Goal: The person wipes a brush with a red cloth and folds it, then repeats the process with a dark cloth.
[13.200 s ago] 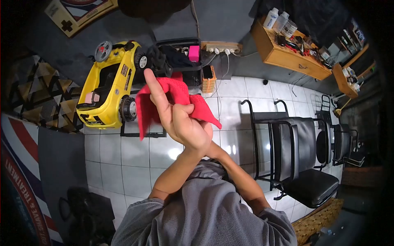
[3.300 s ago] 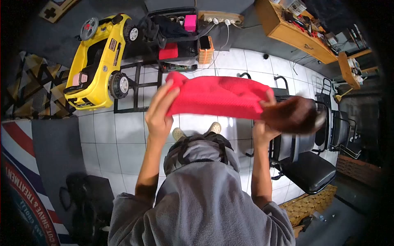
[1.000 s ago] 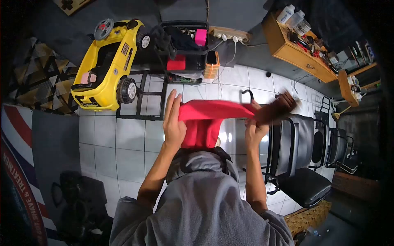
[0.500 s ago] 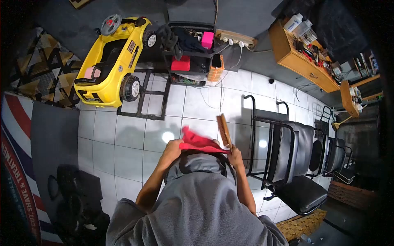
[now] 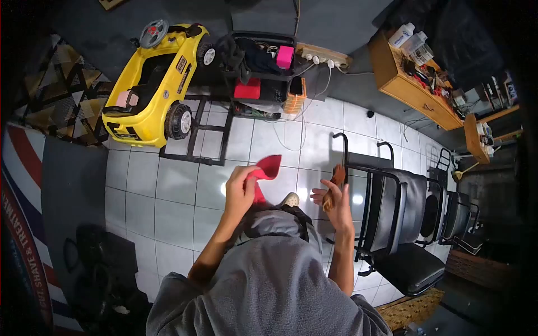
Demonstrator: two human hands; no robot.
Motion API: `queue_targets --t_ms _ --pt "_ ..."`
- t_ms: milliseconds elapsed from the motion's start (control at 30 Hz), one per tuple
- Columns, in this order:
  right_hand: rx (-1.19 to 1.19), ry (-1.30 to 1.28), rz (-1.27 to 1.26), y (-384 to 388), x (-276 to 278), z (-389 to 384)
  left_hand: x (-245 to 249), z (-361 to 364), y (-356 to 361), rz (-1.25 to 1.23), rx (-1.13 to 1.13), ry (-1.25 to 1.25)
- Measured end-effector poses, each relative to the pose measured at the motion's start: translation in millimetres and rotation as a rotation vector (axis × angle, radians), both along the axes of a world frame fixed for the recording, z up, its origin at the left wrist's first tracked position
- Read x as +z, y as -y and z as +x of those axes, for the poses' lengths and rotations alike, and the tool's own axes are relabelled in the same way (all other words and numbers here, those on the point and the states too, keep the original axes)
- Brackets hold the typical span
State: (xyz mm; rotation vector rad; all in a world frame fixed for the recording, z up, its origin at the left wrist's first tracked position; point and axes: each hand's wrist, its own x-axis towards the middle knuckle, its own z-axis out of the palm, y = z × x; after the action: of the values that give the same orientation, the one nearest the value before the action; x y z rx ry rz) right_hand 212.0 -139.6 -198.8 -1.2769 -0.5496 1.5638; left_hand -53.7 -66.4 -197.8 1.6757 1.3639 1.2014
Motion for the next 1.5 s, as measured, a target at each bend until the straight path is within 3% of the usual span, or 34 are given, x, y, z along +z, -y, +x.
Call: queue_targets --t_ms 67,133,200,267,300,367,467,533,633,733,867,933,1000,1033,1067,1100,1133,1200,1267,1300,1400,1433,1467,1500 --pt "-0.043 -0.291 0.064 0 9 -4 13 5 3 -0.074 -0.093 0.019" --pt "0.17 0.129 0.205 5 11 -6 27 11 4 -0.117 -0.159 0.061" --pt "0.327 0.546 0.123 3 17 -7 44 17 6 -0.054 -0.259 0.08" --pt "0.412 0.946 -0.187 -8 33 -8 56 19 6 -0.068 -0.326 0.089" --pt "0.409 1.193 -0.079 -11 36 -14 62 21 5 -0.063 -0.356 0.095" --pt "0.173 1.108 0.372 -16 38 -23 71 19 4 -0.071 -0.42 0.058" --pt "0.138 0.667 0.476 -19 59 -35 71 20 -2 0.077 -0.431 -0.027" --pt "0.253 0.825 0.446 -23 103 -56 74 23 -5 0.029 -0.458 0.007" --pt "0.293 0.757 0.346 -28 82 -65 76 27 -4 -0.185 -0.503 0.153" --pt "0.175 0.894 0.654 -35 93 -66 51 29 1 -0.159 -0.54 0.295" --pt "-0.17 0.811 0.678 -33 111 -56 25 36 15 -0.415 -0.681 0.008" --pt "-0.38 1.104 0.804 -31 132 -40 -48 36 21 -0.355 -0.751 -0.085" --pt "-0.719 0.985 0.784 -23 140 -18 -83 30 22 -0.344 -0.759 -0.192" --pt "-0.605 0.907 0.752 -17 150 -5 -50 28 20 -0.427 -0.697 -0.191" --pt "-0.488 0.826 0.719 -10 157 9 -35 30 17 -0.348 -0.666 -0.146" --pt "-0.233 1.055 0.645 -6 157 25 -26 32 16 -0.27 -0.629 -0.1" --pt "0.027 0.959 0.605 -3 162 27 -14 33 15 -0.195 -0.59 -0.058" --pt "0.355 0.801 0.293 -6 139 8 19 42 12 -0.146 -0.619 -0.051" --pt "0.553 0.918 0.438 -12 100 -16 40 49 11 -0.065 -0.646 -0.093" --pt "0.679 0.973 0.225 -15 102 -24 46 49 9 -0.089 -0.707 -0.07" --pt "0.543 0.891 0.245 -14 94 -28 49 46 9 -0.014 -0.704 0.039" --pt "0.441 0.879 0.369 -13 91 -28 52 44 7 -0.07 -0.714 0.119" --pt "0.388 0.876 0.403 -12 90 -26 51 36 5 -0.293 -0.729 0.07" --pt "0.335 0.877 0.434 -10 89 -20 38 31 4 -0.306 -0.694 -0.016"
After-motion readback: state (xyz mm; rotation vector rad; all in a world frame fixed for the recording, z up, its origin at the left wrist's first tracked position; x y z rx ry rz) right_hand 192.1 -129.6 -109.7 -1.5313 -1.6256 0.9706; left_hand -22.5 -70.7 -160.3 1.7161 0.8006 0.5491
